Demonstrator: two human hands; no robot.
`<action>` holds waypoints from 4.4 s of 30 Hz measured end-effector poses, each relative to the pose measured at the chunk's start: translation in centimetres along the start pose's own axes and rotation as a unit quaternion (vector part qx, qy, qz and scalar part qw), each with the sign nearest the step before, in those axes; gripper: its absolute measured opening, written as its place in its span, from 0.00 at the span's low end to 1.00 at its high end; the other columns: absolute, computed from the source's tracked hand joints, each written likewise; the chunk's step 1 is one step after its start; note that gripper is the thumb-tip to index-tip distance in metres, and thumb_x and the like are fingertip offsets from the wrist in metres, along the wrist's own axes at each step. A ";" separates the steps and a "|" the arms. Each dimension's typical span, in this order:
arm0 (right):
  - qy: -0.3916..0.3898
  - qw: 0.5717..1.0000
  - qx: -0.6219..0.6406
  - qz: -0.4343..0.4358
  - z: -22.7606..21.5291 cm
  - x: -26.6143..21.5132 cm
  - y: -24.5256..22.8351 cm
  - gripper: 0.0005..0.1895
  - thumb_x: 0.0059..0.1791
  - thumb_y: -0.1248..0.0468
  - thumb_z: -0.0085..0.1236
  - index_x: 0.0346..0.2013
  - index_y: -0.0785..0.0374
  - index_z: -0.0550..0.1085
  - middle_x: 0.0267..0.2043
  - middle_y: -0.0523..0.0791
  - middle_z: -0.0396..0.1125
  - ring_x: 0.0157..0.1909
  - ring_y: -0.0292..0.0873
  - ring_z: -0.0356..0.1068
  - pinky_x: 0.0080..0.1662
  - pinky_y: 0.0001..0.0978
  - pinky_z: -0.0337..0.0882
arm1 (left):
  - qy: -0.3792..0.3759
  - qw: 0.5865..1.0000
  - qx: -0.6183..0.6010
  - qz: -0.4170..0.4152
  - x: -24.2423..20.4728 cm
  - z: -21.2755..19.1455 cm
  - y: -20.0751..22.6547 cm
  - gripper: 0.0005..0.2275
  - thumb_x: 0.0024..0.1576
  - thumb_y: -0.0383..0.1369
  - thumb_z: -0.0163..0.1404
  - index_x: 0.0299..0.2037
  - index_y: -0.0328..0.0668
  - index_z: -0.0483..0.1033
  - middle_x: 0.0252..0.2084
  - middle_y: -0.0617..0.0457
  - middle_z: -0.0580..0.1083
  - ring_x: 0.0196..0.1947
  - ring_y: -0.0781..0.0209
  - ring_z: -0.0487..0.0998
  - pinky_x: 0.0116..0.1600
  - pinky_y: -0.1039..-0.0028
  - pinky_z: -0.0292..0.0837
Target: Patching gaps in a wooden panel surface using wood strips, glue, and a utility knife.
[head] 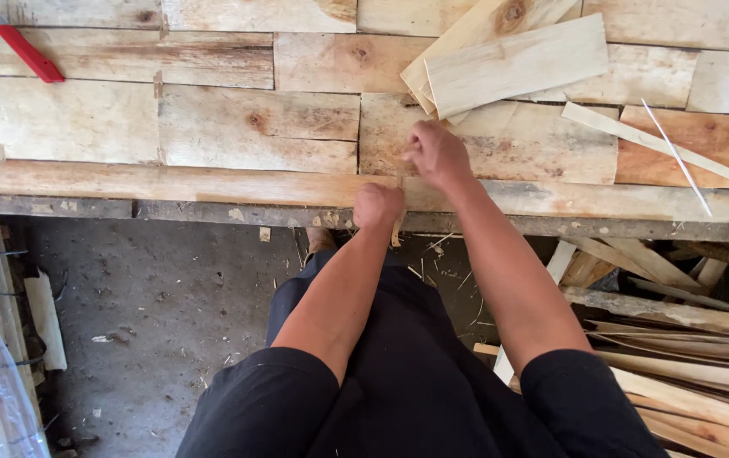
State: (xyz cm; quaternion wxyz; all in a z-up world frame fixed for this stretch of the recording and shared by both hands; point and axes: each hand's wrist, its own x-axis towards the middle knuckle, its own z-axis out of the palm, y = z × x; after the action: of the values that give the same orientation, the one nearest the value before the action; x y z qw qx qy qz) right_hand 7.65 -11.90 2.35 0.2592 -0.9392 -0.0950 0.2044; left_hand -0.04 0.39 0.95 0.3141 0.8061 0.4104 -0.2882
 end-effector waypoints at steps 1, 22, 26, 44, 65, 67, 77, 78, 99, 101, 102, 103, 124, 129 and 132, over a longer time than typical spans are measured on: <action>0.003 1.000 -0.001 0.000 -0.1 -0.6 1.4 0.14 0.50 0.52 0.63 0.39 0.59 0.72 0.42 0.45 0.71 0.39 0.43 0.72 0.44 0.39 0.75 | 0.001 1.000 -0.001 0.003 0.4 0.1 -0.1 0.14 0.52 0.41 0.56 0.41 0.41 0.85 0.46 0.44 0.81 0.48 0.46 0.83 0.51 0.61 0.78; 0.199 0.978 0.056 -0.014 1.4 -10.7 5.6 0.14 0.45 0.60 0.71 0.30 0.61 0.72 0.32 0.45 0.67 0.38 0.48 0.68 0.43 0.43 0.69 | -0.021 0.998 -0.049 0.044 1.8 0.3 -1.1 0.14 0.47 0.40 0.57 0.35 0.39 0.84 0.39 0.41 0.82 0.42 0.43 0.83 0.47 0.60 0.76; 0.209 0.973 0.056 -0.081 2.2 -10.8 5.7 0.09 0.48 0.64 0.66 0.34 0.61 0.73 0.35 0.46 0.68 0.40 0.50 0.69 0.45 0.44 0.70 | -0.012 0.998 -0.046 0.029 0.1 -0.9 -0.7 0.14 0.46 0.41 0.58 0.35 0.39 0.84 0.40 0.42 0.81 0.43 0.43 0.82 0.48 0.60 0.76; 0.086 0.993 0.074 0.013 4.7 -3.9 1.9 0.19 0.42 0.51 0.72 0.29 0.61 0.74 0.28 0.51 0.72 0.34 0.56 0.73 0.37 0.48 0.71 | -0.002 1.000 -0.013 0.027 0.0 -0.8 -0.1 0.25 0.47 0.54 0.60 0.41 0.38 0.84 0.47 0.40 0.80 0.50 0.44 0.82 0.53 0.59 0.76; 0.013 0.990 0.046 0.133 2.2 -4.0 -0.9 0.18 0.43 0.51 0.71 0.33 0.61 0.76 0.34 0.51 0.74 0.40 0.56 0.75 0.44 0.48 0.73 | 0.011 1.000 0.024 0.015 -0.5 -1.3 0.4 0.30 0.49 0.57 0.60 0.43 0.30 0.82 0.46 0.34 0.80 0.48 0.41 0.82 0.51 0.59 0.78; 0.011 0.989 0.049 0.139 2.3 -4.1 -0.9 0.18 0.42 0.51 0.71 0.33 0.61 0.76 0.35 0.51 0.74 0.40 0.56 0.75 0.44 0.47 0.73 | 0.003 1.000 0.024 0.006 -0.9 -1.7 0.4 0.32 0.49 0.58 0.60 0.43 0.29 0.81 0.46 0.34 0.79 0.48 0.41 0.82 0.51 0.59 0.78; 0.028 0.992 0.037 0.118 2.5 -4.0 -0.7 0.19 0.42 0.51 0.72 0.31 0.61 0.75 0.34 0.51 0.75 0.41 0.56 0.75 0.44 0.49 0.73 | -0.012 0.997 0.058 0.041 1.5 0.1 -1.4 0.27 0.51 0.55 0.59 0.39 0.32 0.82 0.40 0.38 0.80 0.44 0.43 0.83 0.48 0.59 0.78; 0.027 0.992 0.035 0.118 2.4 -4.0 -0.6 0.19 0.42 0.51 0.72 0.31 0.61 0.75 0.34 0.52 0.74 0.41 0.56 0.75 0.44 0.49 0.73 | -0.014 0.997 0.056 0.057 1.7 0.4 -1.8 0.25 0.52 0.53 0.59 0.36 0.32 0.83 0.36 0.39 0.81 0.41 0.45 0.84 0.47 0.60 0.79; 0.098 0.991 0.065 0.057 4.1 -4.7 0.6 0.20 0.41 0.50 0.72 0.29 0.61 0.74 0.29 0.50 0.73 0.35 0.56 0.73 0.38 0.50 0.71 | -0.025 0.998 -0.057 -0.025 -3.8 -1.8 -1.6 0.09 0.48 0.35 0.59 0.19 0.39 0.84 0.22 0.53 0.79 0.26 0.63 0.80 0.39 0.71 0.76; 0.092 0.992 0.063 0.062 4.2 -4.6 0.6 0.20 0.42 0.50 0.72 0.29 0.61 0.74 0.29 0.50 0.73 0.35 0.56 0.73 0.39 0.50 0.71 | -0.037 0.995 -0.093 -0.027 -3.5 -1.9 -1.8 0.09 0.48 0.33 0.59 0.20 0.37 0.83 0.22 0.52 0.80 0.24 0.62 0.80 0.35 0.71 0.76; 0.086 0.992 0.060 0.071 4.4 -4.6 0.7 0.20 0.42 0.49 0.72 0.29 0.61 0.74 0.29 0.50 0.73 0.36 0.56 0.73 0.39 0.50 0.71 | -0.052 0.990 -0.126 -0.029 -3.5 -1.8 -1.9 0.08 0.48 0.31 0.60 0.20 0.35 0.82 0.22 0.50 0.80 0.23 0.62 0.81 0.32 0.71 0.76; 0.086 0.992 0.060 0.073 4.5 -4.6 0.8 0.20 0.42 0.49 0.72 0.29 0.61 0.74 0.29 0.50 0.73 0.36 0.56 0.73 0.39 0.50 0.71 | -0.053 0.990 -0.124 -0.029 -1.5 -0.2 -2.9 0.08 0.48 0.31 0.60 0.20 0.35 0.82 0.22 0.50 0.80 0.23 0.62 0.81 0.32 0.71 0.76; 0.134 0.989 0.055 -0.013 7.3 -3.9 4.6 0.16 0.49 0.53 0.67 0.35 0.61 0.73 0.34 0.50 0.72 0.38 0.56 0.72 0.40 0.50 0.70 | -0.038 0.998 -0.021 -0.033 -3.8 -1.7 -1.4 0.05 0.45 0.32 0.61 0.21 0.40 0.85 0.25 0.51 0.80 0.31 0.58 0.82 0.42 0.68 0.78; -0.007 0.999 0.034 -0.025 4.1 -4.7 2.6 0.30 0.38 0.51 0.75 0.40 0.64 0.68 0.40 0.54 0.70 0.42 0.56 0.71 0.44 0.48 0.71 | -0.044 0.996 -0.067 -0.046 -4.7 -1.9 -1.3 0.17 0.54 0.45 0.58 0.22 0.39 0.83 0.22 0.53 0.80 0.29 0.62 0.84 0.41 0.70 0.78; -0.012 0.999 0.008 -0.046 4.2 -4.4 2.5 0.36 0.35 0.49 0.78 0.43 0.65 0.66 0.43 0.54 0.69 0.45 0.57 0.71 0.46 0.48 0.71 | -0.039 0.997 -0.069 -0.022 -3.4 -0.2 -2.5 0.17 0.55 0.46 0.57 0.23 0.41 0.84 0.21 0.55 0.80 0.29 0.64 0.84 0.40 0.70 0.80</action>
State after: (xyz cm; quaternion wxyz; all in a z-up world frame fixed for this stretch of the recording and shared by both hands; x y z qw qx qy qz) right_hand 2.07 -13.37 -0.78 0.2751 -0.9291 -0.1398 0.2038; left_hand -3.77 0.06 2.91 0.3786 0.7611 0.4347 -0.2975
